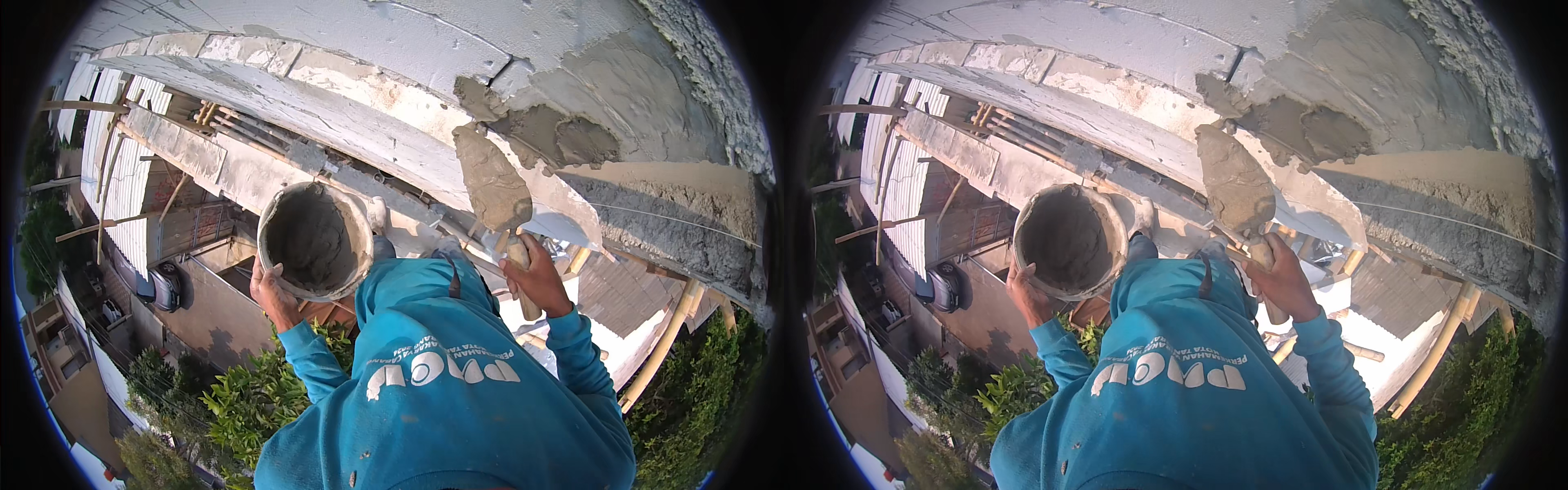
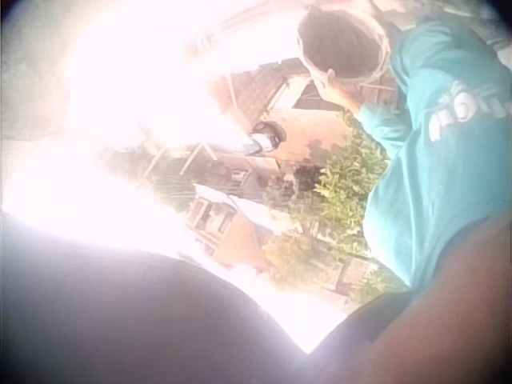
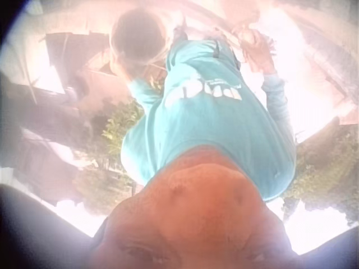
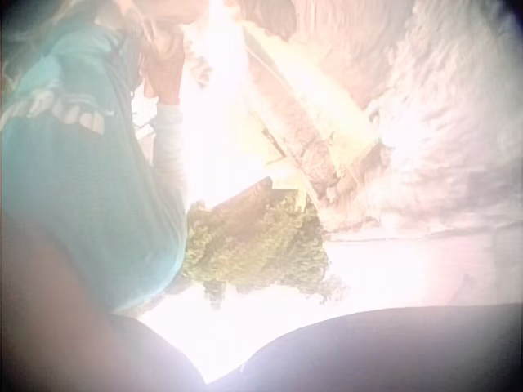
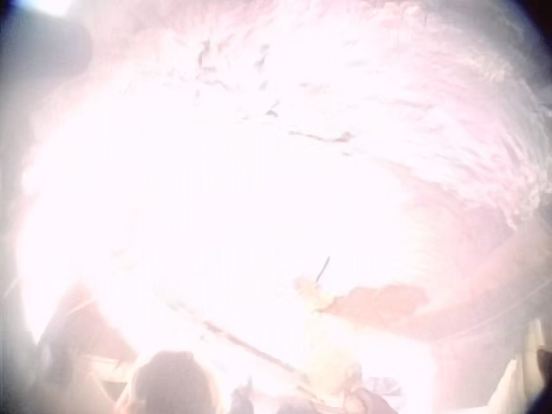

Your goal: The person scoops cement from a bucket with a trowel and applies it to a wall surface, smoothing it in place. The person repeatedly transfers material from the bucket to the wall and spreads it with the trowel.

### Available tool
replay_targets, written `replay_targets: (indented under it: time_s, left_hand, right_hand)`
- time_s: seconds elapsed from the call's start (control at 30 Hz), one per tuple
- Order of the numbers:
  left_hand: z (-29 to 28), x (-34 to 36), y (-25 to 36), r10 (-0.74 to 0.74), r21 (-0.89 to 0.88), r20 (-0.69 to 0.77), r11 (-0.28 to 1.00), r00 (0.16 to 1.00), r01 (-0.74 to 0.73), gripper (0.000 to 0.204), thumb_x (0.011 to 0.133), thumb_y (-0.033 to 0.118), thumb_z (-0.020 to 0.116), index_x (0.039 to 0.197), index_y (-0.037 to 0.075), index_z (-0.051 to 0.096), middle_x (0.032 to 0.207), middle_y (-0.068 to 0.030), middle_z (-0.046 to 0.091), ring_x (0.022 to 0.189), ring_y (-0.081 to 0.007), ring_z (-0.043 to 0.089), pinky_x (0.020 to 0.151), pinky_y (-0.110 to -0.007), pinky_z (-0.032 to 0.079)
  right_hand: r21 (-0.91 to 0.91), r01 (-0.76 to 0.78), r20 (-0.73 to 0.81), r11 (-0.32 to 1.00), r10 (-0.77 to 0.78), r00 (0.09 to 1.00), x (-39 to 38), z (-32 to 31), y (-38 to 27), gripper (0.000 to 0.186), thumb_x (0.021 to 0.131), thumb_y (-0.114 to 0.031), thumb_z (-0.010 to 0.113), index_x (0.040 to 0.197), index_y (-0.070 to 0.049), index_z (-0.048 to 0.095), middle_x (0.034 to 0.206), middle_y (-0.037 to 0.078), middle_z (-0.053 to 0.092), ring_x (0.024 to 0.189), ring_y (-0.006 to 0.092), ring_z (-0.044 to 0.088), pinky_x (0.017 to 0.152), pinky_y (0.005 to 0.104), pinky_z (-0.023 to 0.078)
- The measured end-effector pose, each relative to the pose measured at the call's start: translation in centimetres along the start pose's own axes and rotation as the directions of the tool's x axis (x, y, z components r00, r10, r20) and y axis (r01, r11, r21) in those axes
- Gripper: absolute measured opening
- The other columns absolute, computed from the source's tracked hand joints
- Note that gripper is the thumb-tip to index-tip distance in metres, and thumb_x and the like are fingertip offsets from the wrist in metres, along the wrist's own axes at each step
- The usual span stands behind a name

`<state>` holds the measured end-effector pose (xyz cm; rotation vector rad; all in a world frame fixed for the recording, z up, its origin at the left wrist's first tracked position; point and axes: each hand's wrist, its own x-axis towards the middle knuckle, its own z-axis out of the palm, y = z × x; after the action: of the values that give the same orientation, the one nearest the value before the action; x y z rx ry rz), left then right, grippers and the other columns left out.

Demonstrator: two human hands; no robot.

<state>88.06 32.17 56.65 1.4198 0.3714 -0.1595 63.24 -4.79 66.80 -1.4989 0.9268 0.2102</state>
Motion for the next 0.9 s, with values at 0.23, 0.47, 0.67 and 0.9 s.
replay_targets:
  time_s: [0.23,0.47,0.67,0.9]
  left_hand:
    - [0.4,5.1,-0.9,-0.018,0.099,-0.013,0.995,1.0,0.02,0.065,0.069,-0.008,0.047,0.132,-0.007,0.059,0.116,-0.01,0.069,0.103,-0.0183,0.064,0.096,-0.028,0.046]
    - [2.1,8.7,-0.1,-0.002,0.042,0.031,0.999,1.0,0.001,0.065,0.069,-0.008,0.049,0.133,-0.007,0.058,0.115,-0.0092,0.068,0.103,-0.0176,0.063,0.091,-0.027,0.047]
    - [3.5,10.8,0.7,-0.023,0.009,0.043,1.0,0.999,0.022,0.066,0.067,-0.009,0.051,0.132,-0.008,0.059,0.113,-0.008,0.068,0.101,-0.0169,0.062,0.089,-0.026,0.046]
    - [4.6,11.5,0.9,-0.01,0.041,0.14,0.999,0.99,0.005,0.063,0.068,-0.007,0.051,0.13,-0.008,0.06,0.109,-0.0069,0.068,0.097,-0.0141,0.062,0.085,-0.025,0.047]
  right_hand:
    - [-0.23,-0.172,-0.046,0.958,0.166,0.985,0.6,-4.7,-9.2,0.019,0.09,-0.013,0.067,0.094,0.003,0.057,0.068,0.005,0.057,0.049,0.0129,0.058,0.041,0.0303,0.052]
    - [-0.262,-0.243,-0.044,0.934,0.24,0.97,1.6,-5.2,-15.5,0.018,0.091,-0.016,0.069,0.098,-0.001,0.061,0.072,0.003,0.059,0.05,0.0119,0.057,0.045,0.0296,0.046]
    - [-0.165,-0.104,-0.001,0.981,0.106,0.994,0.1,-5.3,-15.0,0.029,0.091,-0.018,0.071,0.111,-0.001,0.06,0.065,0.002,0.056,0.045,0.0121,0.054,0.042,0.0288,0.046]
    - [-0.316,0.037,-0.112,0.948,-0.076,0.991,-0.2,-3.3,-13.0,0.034,0.095,-0.026,0.068,0.115,0.0,0.061,0.071,0.002,0.058,0.058,0.0091,0.057,0.053,0.0275,0.049]
